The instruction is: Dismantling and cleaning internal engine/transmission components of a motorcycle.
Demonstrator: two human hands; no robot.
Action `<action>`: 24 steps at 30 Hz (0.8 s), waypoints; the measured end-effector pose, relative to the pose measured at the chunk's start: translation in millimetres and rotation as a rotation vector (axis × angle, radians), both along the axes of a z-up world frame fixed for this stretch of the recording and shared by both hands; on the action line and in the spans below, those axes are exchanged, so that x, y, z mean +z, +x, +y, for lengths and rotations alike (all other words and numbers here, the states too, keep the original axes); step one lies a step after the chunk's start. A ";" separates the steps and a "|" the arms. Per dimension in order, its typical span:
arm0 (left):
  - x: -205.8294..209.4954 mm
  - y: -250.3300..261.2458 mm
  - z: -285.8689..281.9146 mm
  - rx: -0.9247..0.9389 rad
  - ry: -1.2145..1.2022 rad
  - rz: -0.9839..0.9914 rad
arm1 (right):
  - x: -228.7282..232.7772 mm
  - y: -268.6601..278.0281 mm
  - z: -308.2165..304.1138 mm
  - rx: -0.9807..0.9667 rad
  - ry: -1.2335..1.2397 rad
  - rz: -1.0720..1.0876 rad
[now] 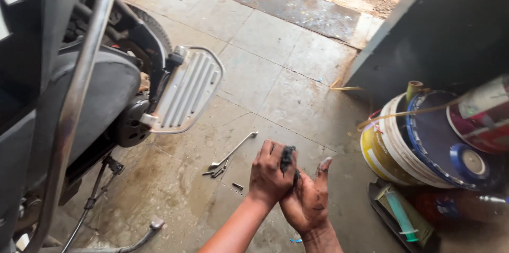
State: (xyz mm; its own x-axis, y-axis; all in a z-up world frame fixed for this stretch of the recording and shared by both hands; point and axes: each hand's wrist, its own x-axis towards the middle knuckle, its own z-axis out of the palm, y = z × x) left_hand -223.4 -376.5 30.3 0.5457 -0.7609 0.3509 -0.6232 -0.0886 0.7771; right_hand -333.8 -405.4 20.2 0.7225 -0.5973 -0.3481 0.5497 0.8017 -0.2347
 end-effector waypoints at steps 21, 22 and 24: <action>-253.8 35.6 -25.8 0.079 0.218 -0.499 | -102.1 12.1 14.3 0.177 -0.336 0.179; -215.9 38.1 -21.2 0.087 0.223 -0.496 | -92.9 13.7 14.4 0.186 -0.334 0.179; -136.3 47.1 -21.9 0.286 0.272 0.354 | -72.2 20.1 7.5 0.171 -0.142 0.164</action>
